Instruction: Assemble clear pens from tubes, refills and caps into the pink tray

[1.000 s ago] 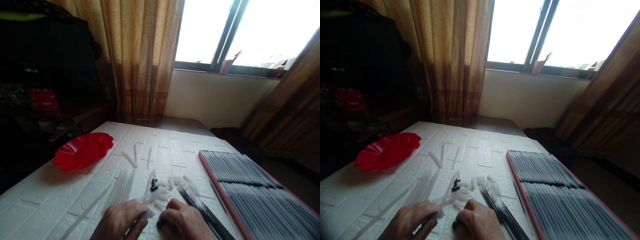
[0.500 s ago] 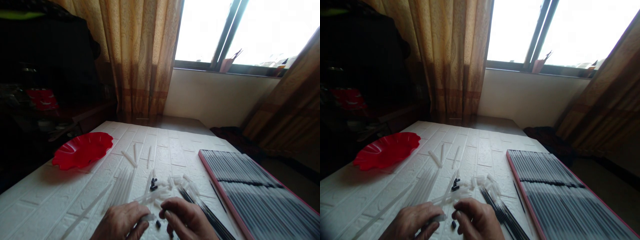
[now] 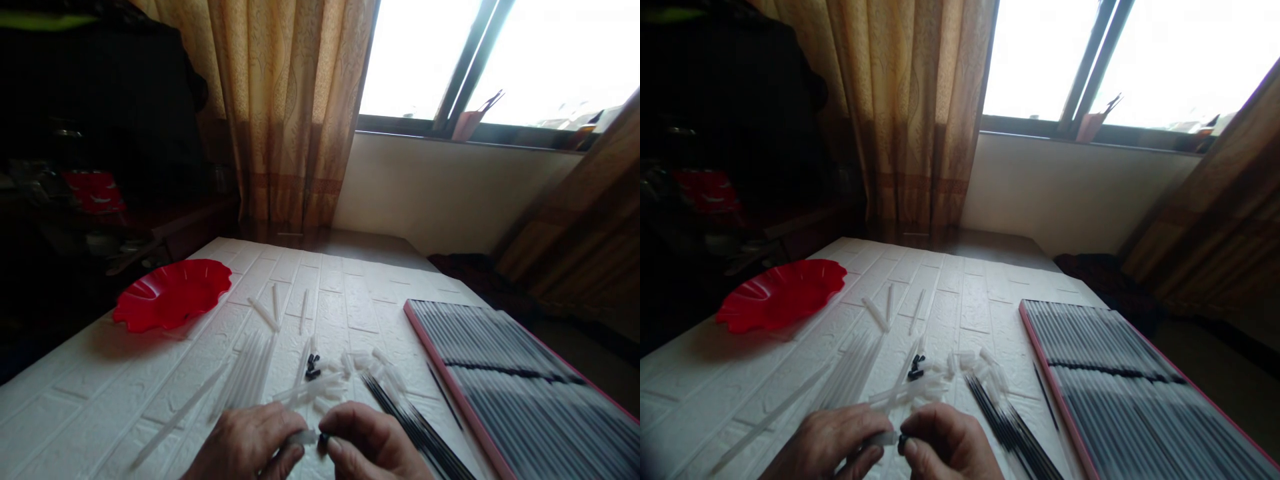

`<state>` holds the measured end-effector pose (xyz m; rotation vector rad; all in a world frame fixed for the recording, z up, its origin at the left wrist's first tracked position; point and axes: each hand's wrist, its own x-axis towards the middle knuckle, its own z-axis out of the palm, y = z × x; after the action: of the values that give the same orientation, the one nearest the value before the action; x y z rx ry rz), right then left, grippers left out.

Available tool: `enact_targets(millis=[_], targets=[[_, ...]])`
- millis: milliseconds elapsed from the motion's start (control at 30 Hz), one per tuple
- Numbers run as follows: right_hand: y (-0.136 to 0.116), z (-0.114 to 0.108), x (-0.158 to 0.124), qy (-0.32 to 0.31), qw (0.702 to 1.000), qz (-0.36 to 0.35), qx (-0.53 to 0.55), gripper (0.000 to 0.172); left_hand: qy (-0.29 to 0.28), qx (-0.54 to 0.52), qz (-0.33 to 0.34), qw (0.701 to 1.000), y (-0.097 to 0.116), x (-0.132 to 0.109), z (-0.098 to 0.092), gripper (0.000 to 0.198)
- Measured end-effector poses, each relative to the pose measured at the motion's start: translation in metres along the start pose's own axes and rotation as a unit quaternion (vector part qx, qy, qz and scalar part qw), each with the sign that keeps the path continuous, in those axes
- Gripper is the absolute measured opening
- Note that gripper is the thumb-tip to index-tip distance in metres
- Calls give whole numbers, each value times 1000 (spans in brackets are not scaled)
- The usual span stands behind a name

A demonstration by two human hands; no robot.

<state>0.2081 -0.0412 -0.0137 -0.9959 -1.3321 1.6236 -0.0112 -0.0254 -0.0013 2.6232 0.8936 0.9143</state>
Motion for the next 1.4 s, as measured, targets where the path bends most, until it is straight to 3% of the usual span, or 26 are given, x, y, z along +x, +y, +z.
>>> enact_targets(millis=[233,367,467,567,767,933,1233,1333,1400], targets=[[3,-4,-1,7,998,-6,-59,38,-12,5,0,1000,0,2,0,27],[15,0,0,44,990,-67,-118,27,-10,22,14,1000,3,3,-2,31],[13,1,2,50,950,-173,-256,10,-7,39,28,999,3,1,-1,32],[7,0,3,46,886,-265,-378,13,17,44,46,998,0,-1,3,33],[7,-5,3,19,804,-311,-506,15,8,63,48,997,-1,1,5,35],[16,-5,6,57,766,-359,-531,29,86,77,77,990,-5,-1,16,36],[25,-5,8,60,746,-341,-569,51,33,67,73,995,-9,-7,21,34],[17,-7,6,40,772,-319,-549,52,15,60,64,996,-9,-7,19,31],[7,-9,3,38,802,-301,-515,40,-2,54,56,997,-7,-5,15,29]])
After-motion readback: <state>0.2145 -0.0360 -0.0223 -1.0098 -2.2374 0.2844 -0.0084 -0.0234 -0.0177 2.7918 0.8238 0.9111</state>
